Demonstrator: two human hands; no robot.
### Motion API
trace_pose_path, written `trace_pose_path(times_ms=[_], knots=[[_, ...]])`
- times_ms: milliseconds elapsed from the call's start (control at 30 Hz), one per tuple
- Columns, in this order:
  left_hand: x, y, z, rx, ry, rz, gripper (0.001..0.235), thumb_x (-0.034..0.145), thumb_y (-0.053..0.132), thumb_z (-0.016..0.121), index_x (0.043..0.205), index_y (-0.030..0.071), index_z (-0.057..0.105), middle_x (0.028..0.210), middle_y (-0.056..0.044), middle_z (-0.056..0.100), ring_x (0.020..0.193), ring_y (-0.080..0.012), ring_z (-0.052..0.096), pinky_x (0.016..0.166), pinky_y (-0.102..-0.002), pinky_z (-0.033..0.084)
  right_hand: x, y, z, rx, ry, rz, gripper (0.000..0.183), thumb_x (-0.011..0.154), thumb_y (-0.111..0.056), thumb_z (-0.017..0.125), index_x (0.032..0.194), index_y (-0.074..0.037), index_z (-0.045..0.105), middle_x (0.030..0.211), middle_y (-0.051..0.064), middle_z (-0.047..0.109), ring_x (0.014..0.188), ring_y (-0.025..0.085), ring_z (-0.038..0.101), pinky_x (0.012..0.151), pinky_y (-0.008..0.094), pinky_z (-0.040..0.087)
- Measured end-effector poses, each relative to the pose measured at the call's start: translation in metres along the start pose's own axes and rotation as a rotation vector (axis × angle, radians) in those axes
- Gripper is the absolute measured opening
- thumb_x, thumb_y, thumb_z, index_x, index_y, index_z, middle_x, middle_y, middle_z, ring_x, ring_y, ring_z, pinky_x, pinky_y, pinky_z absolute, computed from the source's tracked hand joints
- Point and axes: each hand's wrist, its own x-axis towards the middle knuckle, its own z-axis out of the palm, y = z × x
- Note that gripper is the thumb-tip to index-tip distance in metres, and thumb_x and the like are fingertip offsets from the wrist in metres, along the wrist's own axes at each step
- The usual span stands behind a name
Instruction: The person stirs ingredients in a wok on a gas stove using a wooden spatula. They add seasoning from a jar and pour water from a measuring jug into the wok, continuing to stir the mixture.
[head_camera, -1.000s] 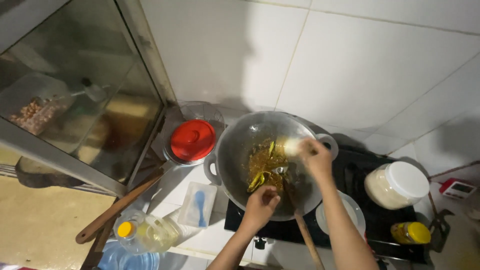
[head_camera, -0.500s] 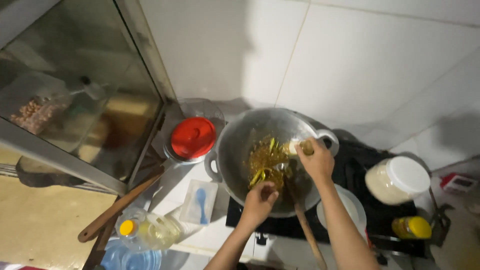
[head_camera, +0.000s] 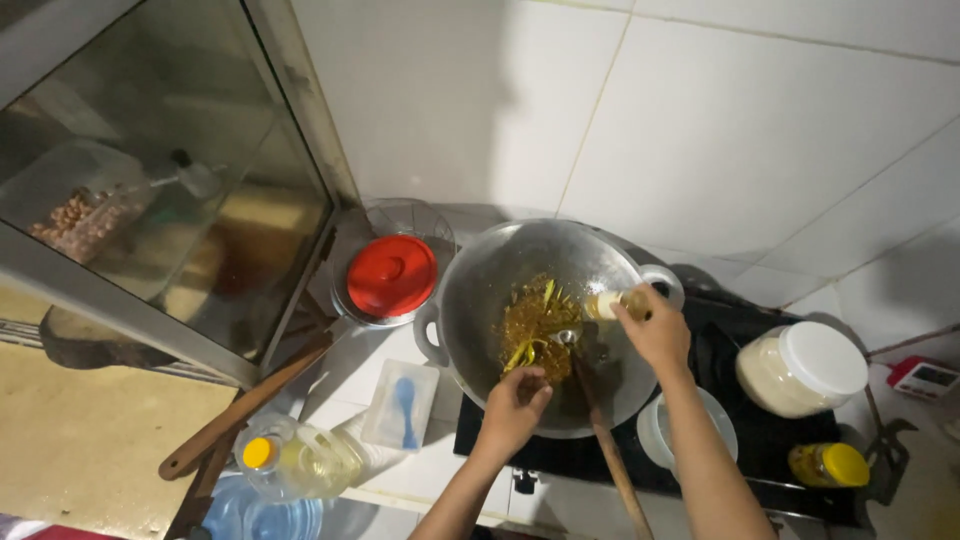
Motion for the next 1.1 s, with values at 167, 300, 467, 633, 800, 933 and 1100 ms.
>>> trace_pose_path(times_ms=[167, 300, 467, 633, 800, 933, 1100], knots=[[0.004, -0.005, 0.004, -0.028, 0.002, 0.019, 0.029, 0.094, 0.023, 0.069, 0.121, 0.012, 0.069, 0.108, -0.003, 0.076, 0.103, -0.0157, 0.073, 0.092, -0.030, 0.056, 0.005, -0.001, 0.000, -0.149, -0.114, 0.016, 0.037, 0.092, -0.056, 0.066, 0.119, -0.030, 0.064, 0.091, 0.004, 0.070, 0.075, 0.025, 0.066, 0.056, 0.037, 0.048], [0.001, -0.001, 0.004, -0.003, 0.001, -0.002, 0.029, 0.094, 0.024, 0.069, 0.120, 0.013, 0.070, 0.112, -0.003, 0.076, 0.107, -0.0160, 0.073, 0.096, -0.030, 0.055, -0.010, -0.018, -0.017, 0.135, -0.091, 0.139, 0.036, 0.090, -0.053, 0.070, 0.116, -0.029, 0.070, 0.096, 0.003, 0.075, 0.080, 0.022, 0.070, 0.060, 0.034, 0.049], [0.002, -0.007, 0.005, -0.014, -0.011, 0.021, 0.029, 0.094, 0.024, 0.069, 0.120, 0.013, 0.069, 0.109, -0.002, 0.076, 0.105, -0.0156, 0.073, 0.094, -0.030, 0.055, -0.005, -0.004, -0.004, -0.122, -0.148, 0.087, 0.053, 0.088, -0.060, 0.065, 0.133, -0.033, 0.062, 0.127, 0.010, 0.065, 0.102, 0.026, 0.071, 0.073, 0.039, 0.056], [0.000, -0.010, 0.006, -0.025, -0.019, 0.045, 0.028, 0.094, 0.023, 0.069, 0.120, 0.012, 0.069, 0.107, -0.002, 0.075, 0.103, -0.0155, 0.073, 0.093, -0.029, 0.056, -0.003, 0.009, 0.004, -0.413, -0.215, 0.049, 0.060, 0.090, -0.064, 0.061, 0.143, -0.038, 0.057, 0.125, 0.009, 0.068, 0.107, 0.029, 0.070, 0.073, 0.042, 0.058], [0.003, -0.008, 0.005, -0.044, 0.003, 0.035, 0.027, 0.093, 0.023, 0.069, 0.118, 0.012, 0.070, 0.109, -0.002, 0.076, 0.104, -0.0151, 0.073, 0.095, -0.029, 0.056, -0.006, -0.012, -0.015, 0.157, -0.142, 0.273, 0.056, 0.087, -0.059, 0.067, 0.133, -0.027, 0.068, 0.141, 0.008, 0.064, 0.121, 0.029, 0.064, 0.085, 0.043, 0.056], [0.002, -0.005, 0.006, -0.027, 0.001, 0.028, 0.030, 0.093, 0.025, 0.070, 0.121, 0.013, 0.070, 0.110, -0.002, 0.077, 0.104, -0.0154, 0.074, 0.093, -0.030, 0.057, -0.008, -0.002, -0.005, -0.266, -0.167, 0.101, 0.044, 0.089, -0.060, 0.063, 0.119, -0.029, 0.066, 0.116, 0.008, 0.071, 0.103, 0.031, 0.071, 0.071, 0.045, 0.056], [-0.004, 0.010, 0.003, -0.042, -0.013, -0.021, 0.029, 0.095, 0.022, 0.068, 0.122, 0.013, 0.069, 0.109, -0.001, 0.075, 0.104, -0.0143, 0.072, 0.093, -0.029, 0.056, -0.006, 0.003, -0.008, -0.003, -0.131, 0.256, 0.071, 0.087, -0.056, 0.068, 0.151, -0.029, 0.054, 0.131, 0.001, 0.071, 0.109, 0.025, 0.070, 0.075, 0.039, 0.059]])
